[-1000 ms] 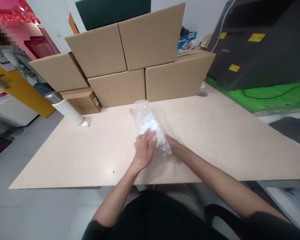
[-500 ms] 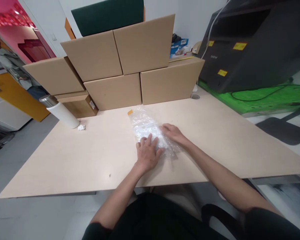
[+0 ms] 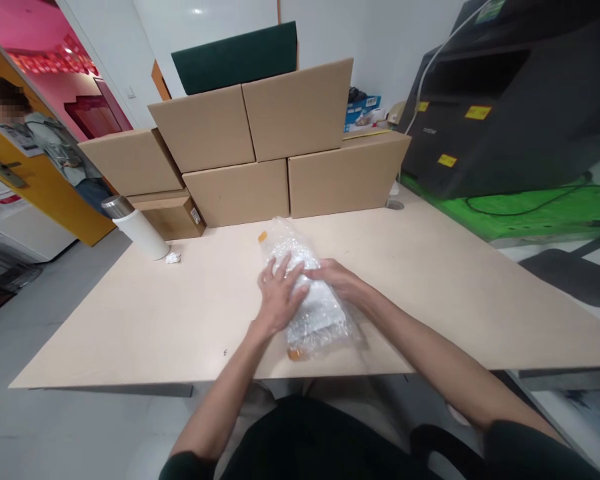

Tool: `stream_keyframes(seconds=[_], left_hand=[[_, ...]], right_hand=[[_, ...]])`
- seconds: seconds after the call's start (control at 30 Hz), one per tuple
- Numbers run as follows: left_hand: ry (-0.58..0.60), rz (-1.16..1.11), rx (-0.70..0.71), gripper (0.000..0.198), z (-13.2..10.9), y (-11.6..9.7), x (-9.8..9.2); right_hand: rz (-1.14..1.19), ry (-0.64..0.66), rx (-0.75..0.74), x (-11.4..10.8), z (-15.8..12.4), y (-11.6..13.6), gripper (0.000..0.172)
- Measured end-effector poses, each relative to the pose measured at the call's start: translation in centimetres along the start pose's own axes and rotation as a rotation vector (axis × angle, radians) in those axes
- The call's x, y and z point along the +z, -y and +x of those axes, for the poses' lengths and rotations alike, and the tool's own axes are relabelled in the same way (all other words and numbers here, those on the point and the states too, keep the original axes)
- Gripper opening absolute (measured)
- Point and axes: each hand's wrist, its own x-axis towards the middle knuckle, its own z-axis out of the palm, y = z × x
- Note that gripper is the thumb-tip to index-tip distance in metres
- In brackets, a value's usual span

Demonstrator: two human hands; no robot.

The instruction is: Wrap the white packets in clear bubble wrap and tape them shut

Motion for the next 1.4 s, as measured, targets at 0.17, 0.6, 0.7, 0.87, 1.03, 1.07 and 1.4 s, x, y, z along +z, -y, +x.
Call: stream_keyframes(seconds=[0.17,0.6,0.7,0.87,1.03,1.07,1.4], left_hand=[[0.116,-0.202,0.011,0.058,1.4,3.4,-4.8],[0.006,-1.241,-0.447,0.091,1.5,3.8,0.1],[-0.147,-0.977,-0.545,0.101,2.7,4.6,1.4],[-0.082,-0.193,-0.204,0.060,3.1,6.8,1.5],[0.319,0.016,-0.046,0.076,3.1,8.9,-0.5],[0.370,0.032,-0.030,0.087,3.2,9.2,-0.9],[0.543,0.083,0.039,0.137,3.9,9.9,-1.3]], right_hand=[[-0.011,0.337,-0.053,-0.3,-4.7,0.8,0.036],[-0.355,-0.343,-0.350,0.4,3.5,-0.9,0.053],[-0.480,-0.464,-0.401,0.1,5.5,-1.9,0.061],[-1.005,-0.217,-0.708,-1.4,5.9,-3.2,0.056],[-1.237,0.112,-0.577,-3.6,5.4,-3.1,0.096],[-1.254,0.157,-0.547,-4.0,5.3,-2.9,0.107],[-1.285,0.360,-0.473,-6.0,5.3,-3.2,0.131]])
